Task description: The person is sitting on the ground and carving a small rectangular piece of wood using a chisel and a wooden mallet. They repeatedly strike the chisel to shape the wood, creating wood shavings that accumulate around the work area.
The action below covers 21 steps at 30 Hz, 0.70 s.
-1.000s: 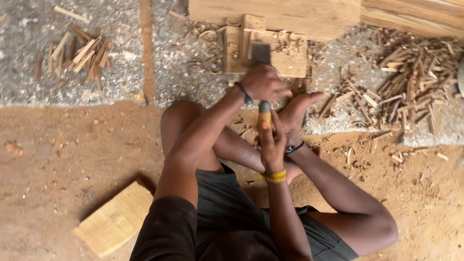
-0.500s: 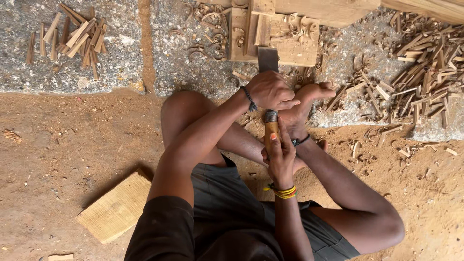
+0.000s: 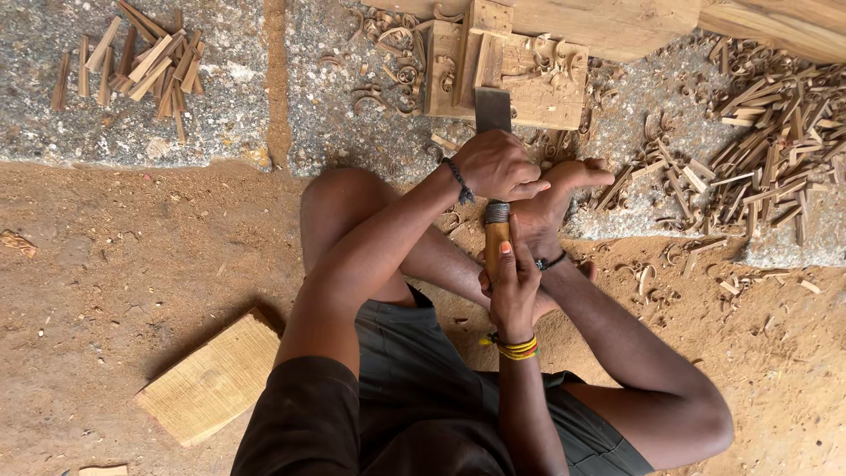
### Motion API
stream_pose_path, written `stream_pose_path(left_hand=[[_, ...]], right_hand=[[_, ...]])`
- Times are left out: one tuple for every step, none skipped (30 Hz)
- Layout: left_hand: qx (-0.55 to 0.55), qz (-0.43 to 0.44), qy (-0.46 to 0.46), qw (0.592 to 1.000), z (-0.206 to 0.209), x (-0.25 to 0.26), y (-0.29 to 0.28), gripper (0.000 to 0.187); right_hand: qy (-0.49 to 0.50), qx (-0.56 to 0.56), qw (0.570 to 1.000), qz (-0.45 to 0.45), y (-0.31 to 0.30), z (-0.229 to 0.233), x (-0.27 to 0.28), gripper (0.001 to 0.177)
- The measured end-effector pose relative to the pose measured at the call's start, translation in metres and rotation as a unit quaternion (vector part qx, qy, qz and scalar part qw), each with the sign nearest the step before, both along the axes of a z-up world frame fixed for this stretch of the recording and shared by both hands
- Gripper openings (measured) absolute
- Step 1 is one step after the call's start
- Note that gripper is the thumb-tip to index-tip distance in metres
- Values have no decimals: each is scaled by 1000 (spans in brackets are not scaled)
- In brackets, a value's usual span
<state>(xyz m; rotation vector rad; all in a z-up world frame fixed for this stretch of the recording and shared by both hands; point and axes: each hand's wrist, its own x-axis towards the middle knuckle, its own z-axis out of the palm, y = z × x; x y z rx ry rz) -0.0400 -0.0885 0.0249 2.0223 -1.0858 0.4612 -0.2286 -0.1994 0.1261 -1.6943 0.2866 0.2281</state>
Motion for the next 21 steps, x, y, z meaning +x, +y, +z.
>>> stream_pose_path(left_hand=[[6, 3, 6, 1000, 1, 0, 0, 53], [13, 5, 12, 1000, 2, 0, 1, 54], [7, 9, 13, 1000, 3, 1, 1, 55], [2, 10, 15, 1000, 5, 0, 1, 55], [-4, 12, 16, 1000, 6, -1, 2, 55], [-1, 8, 20, 1000, 8, -1, 3, 56], [2, 5, 25, 1000, 9, 0, 4, 57], [5, 1, 29, 1000, 9, -1, 6, 58], [-5, 7, 26, 1000, 10, -2, 7, 57], [-15, 11, 24, 1000, 11, -3, 9, 57], [-24, 15, 22, 999, 12, -4, 10, 57], [-23, 7, 22, 999, 14, -4, 11, 57], [-21, 0, 23, 1000, 15, -4, 12, 56], [-19, -6, 26, 999, 15, -5, 14, 56], [-12, -4, 20, 1000, 16, -3, 15, 55], [-4, -5, 16, 1000, 15, -4, 16, 54], [4, -6, 12, 1000, 15, -4, 16, 53], [2, -11, 8, 1000, 13, -5, 18, 52], [-1, -16, 3, 1000, 12, -5, 20, 52], [-2, -20, -3, 1000, 11, -3, 22, 52], [4, -31, 8, 999, 12, -2, 23, 52]], right_hand=[[-7, -2, 1000, 5, 0, -1, 0, 56], [-14, -5, 1000, 9, 0, -1, 1, 56], [-10, -20, 1000, 13, -2, 0, 2, 56], [-5, -36, 999, 16, -4, 1, 3, 56], [0, -51, 998, 19, -4, 1, 2, 56], [-9, -65, 998, 25, -4, 1, 2, 56], [-18, -78, 996, 31, -3, 0, 1, 56], [-26, -90, 995, 38, -1, -1, 1, 56], [-29, -100, 994, 40, -1, -1, 1, 56], [-31, -110, 993, 41, 1, -1, 0, 56], [-33, -120, 991, 42, 2, -1, 0, 56], [-29, -114, 992, 38, 4, 0, 0, 57], [-25, -108, 993, 33, 7, 0, 0, 57], [-20, -102, 994, 32, 9, 0, 0, 57], [-16, -103, 994, 27, 11, 0, 1, 57], [-9, -103, 994, 20, 13, 0, 0, 58], [-2, -102, 995, 13, 15, -1, 0, 58], [5, -94, 996, 1, 18, -3, -3, 58], [13, -86, 996, -11, 22, -5, -6, 58], [18, -77, 997, -22, 26, -8, -6, 59], [21, -83, 996, -20, 28, -9, -6, 59]])
